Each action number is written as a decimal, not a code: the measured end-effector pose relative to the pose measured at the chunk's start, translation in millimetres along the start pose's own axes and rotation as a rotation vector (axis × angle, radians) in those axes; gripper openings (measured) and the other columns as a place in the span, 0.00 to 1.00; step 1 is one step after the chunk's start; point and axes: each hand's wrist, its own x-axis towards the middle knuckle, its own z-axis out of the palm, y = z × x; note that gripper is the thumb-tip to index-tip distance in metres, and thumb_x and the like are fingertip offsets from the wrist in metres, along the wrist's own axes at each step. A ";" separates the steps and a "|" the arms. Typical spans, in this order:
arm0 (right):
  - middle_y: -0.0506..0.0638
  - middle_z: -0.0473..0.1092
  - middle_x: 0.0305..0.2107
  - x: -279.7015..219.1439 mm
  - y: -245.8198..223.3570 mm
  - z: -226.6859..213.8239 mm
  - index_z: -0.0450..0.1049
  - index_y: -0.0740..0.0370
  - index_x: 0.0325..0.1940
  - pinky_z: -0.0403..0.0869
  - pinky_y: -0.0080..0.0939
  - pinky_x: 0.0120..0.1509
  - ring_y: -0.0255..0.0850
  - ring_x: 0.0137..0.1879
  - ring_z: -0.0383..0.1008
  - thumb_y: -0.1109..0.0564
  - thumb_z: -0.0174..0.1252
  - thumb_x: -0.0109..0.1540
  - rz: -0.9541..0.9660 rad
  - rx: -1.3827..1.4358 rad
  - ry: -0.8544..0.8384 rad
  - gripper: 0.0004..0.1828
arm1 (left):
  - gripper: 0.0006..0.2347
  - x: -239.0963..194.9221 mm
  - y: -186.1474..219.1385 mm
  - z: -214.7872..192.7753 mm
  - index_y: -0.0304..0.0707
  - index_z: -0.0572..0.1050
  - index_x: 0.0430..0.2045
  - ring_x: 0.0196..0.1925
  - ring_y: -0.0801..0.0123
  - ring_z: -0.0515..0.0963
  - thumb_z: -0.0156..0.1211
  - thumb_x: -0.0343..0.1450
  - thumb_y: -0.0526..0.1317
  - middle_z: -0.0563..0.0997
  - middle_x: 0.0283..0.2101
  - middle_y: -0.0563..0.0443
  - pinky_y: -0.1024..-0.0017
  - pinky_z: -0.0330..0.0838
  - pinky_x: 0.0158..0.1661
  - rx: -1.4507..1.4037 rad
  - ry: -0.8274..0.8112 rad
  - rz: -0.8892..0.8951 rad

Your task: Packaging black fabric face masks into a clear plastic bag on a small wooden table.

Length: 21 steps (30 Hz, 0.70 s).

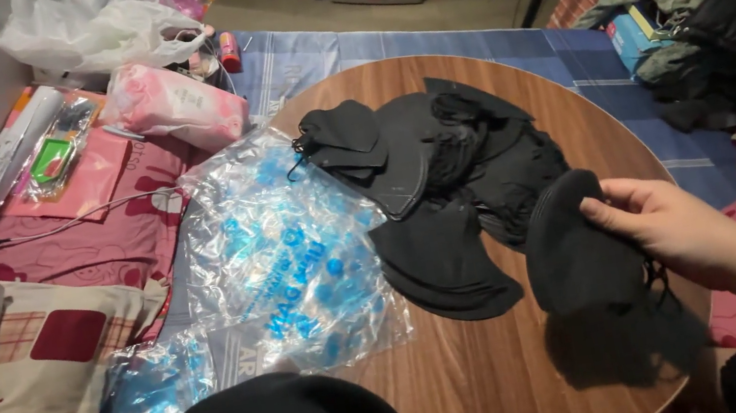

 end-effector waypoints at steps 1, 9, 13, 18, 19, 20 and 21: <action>0.72 0.81 0.53 -1.5 -1.9 3.9 0.78 0.76 0.67 0.76 0.54 0.62 0.58 0.54 0.79 0.61 0.53 0.73 0.000 -0.004 0.002 0.21 | 0.22 -3.8 -4.6 6.5 0.25 0.74 0.69 0.54 0.50 0.81 0.57 0.76 0.22 0.82 0.60 0.29 0.61 0.72 0.51 -0.004 0.003 0.006; 0.71 0.83 0.49 3.9 -5.2 20.8 0.81 0.78 0.63 0.77 0.54 0.54 0.58 0.50 0.80 0.60 0.54 0.74 0.027 -0.106 -0.016 0.20 | 0.21 -27.1 -42.5 32.8 0.25 0.76 0.67 0.52 0.52 0.81 0.57 0.76 0.23 0.82 0.58 0.30 0.62 0.71 0.49 -0.029 0.043 0.032; 0.71 0.81 0.55 -2.8 -11.8 34.4 0.79 0.79 0.66 0.76 0.55 0.63 0.58 0.56 0.79 0.63 0.51 0.74 0.021 -0.071 -0.015 0.21 | 0.20 -33.6 -56.6 34.1 0.25 0.76 0.66 0.51 0.53 0.81 0.58 0.77 0.24 0.82 0.58 0.31 0.63 0.71 0.48 -0.033 0.057 0.046; 0.73 0.82 0.52 3.7 -5.0 36.3 0.79 0.81 0.64 0.76 0.57 0.59 0.60 0.53 0.79 0.63 0.51 0.75 0.008 -0.098 -0.020 0.20 | 0.19 -44.3 -74.4 16.9 0.25 0.77 0.65 0.50 0.54 0.81 0.58 0.77 0.24 0.83 0.56 0.31 0.64 0.71 0.47 -0.032 0.081 0.057; 0.73 0.82 0.52 -1.1 -8.9 41.1 0.79 0.81 0.64 0.76 0.57 0.59 0.60 0.53 0.79 0.63 0.51 0.75 0.008 -0.100 -0.022 0.20 | 0.18 -44.9 -78.6 15.8 0.25 0.78 0.65 0.50 0.54 0.81 0.58 0.77 0.25 0.83 0.56 0.32 0.64 0.71 0.46 -0.033 0.086 0.061; 0.73 0.82 0.53 -5.8 -13.5 45.5 0.79 0.81 0.64 0.75 0.58 0.60 0.61 0.54 0.79 0.63 0.51 0.75 0.027 -0.108 0.008 0.20 | 0.18 -44.5 -82.4 14.7 0.25 0.78 0.65 0.50 0.54 0.81 0.58 0.77 0.25 0.83 0.56 0.32 0.64 0.71 0.46 -0.033 0.091 0.066; 0.73 0.81 0.54 -10.6 -18.1 49.8 0.79 0.81 0.65 0.75 0.59 0.61 0.62 0.55 0.79 0.64 0.50 0.75 0.045 -0.115 0.037 0.20 | 0.18 -44.1 -86.2 13.6 0.25 0.78 0.64 0.49 0.54 0.81 0.58 0.77 0.25 0.83 0.56 0.32 0.65 0.71 0.46 -0.034 0.096 0.070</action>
